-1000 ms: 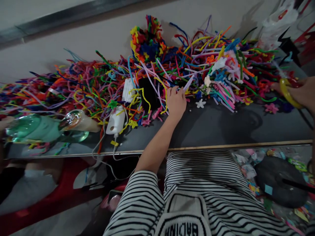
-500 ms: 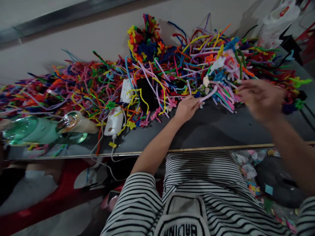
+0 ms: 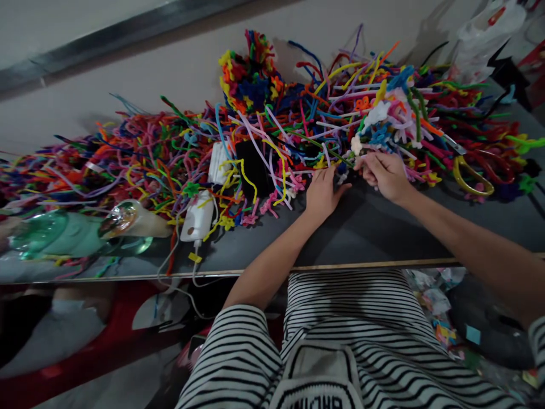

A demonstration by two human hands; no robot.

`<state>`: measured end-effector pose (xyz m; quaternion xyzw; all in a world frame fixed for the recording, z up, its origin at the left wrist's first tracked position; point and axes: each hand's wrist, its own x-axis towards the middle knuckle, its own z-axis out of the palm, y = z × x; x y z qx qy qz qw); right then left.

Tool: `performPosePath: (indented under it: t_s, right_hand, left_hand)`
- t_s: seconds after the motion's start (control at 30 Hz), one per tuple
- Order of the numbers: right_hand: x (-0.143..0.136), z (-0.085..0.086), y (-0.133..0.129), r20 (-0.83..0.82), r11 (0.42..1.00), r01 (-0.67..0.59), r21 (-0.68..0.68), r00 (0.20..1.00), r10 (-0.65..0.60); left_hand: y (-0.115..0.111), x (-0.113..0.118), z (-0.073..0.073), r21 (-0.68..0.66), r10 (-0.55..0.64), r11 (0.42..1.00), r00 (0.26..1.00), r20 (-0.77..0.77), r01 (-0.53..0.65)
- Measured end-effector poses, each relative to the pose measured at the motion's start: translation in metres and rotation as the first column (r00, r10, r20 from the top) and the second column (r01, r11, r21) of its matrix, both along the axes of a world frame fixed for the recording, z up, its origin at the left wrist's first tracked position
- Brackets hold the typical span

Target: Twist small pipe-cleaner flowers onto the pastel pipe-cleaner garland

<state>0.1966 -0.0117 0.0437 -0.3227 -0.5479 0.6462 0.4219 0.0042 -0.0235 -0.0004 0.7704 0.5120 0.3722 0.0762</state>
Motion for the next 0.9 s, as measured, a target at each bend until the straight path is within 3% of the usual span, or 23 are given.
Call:
performPosePath:
  t_s: [0.13,0.27,0.4,0.5,0.6,0.77,0.9]
  right_hand:
    - [0.000,-0.025,0.010,-0.117,0.988,0.149,0.031,0.983,-0.144]
    - [0.003,-0.029,0.012,-0.145,0.980,0.201,0.011,0.970,-0.197]
    - [0.004,-0.028,0.008,-0.145,0.993,0.119,-0.011,0.982,-0.119]
    - [0.002,-0.029,0.005,-0.100,0.995,0.092,-0.037,0.990,-0.095]
    - [-0.001,-0.029,0.003,-0.042,0.994,0.093,-0.052,0.995,-0.095]
    - [-0.005,-0.028,0.002,0.004,0.993,0.118,0.022,0.993,-0.118]
    - [-0.004,-0.035,0.005,0.068,0.959,0.200,0.201,0.974,-0.217]
  left_hand:
    - [0.002,0.001,-0.004,-0.061,0.035,0.997,0.999,-0.027,-0.037]
    - [0.009,-0.002,-0.005,-0.116,0.065,0.991,0.998,0.004,-0.064]
    - [0.017,-0.008,-0.007,-0.171,0.067,0.985,0.966,0.251,-0.023]
    - [0.023,-0.009,-0.010,-0.186,0.017,0.979,0.869,0.495,0.087]
    - [0.025,-0.008,-0.013,-0.201,0.002,0.966,0.775,0.632,0.162]
    - [0.021,-0.006,-0.010,-0.210,-0.017,0.954,0.735,0.678,0.216]
    - [0.014,-0.002,-0.008,-0.180,-0.088,0.945,0.740,0.667,0.275]
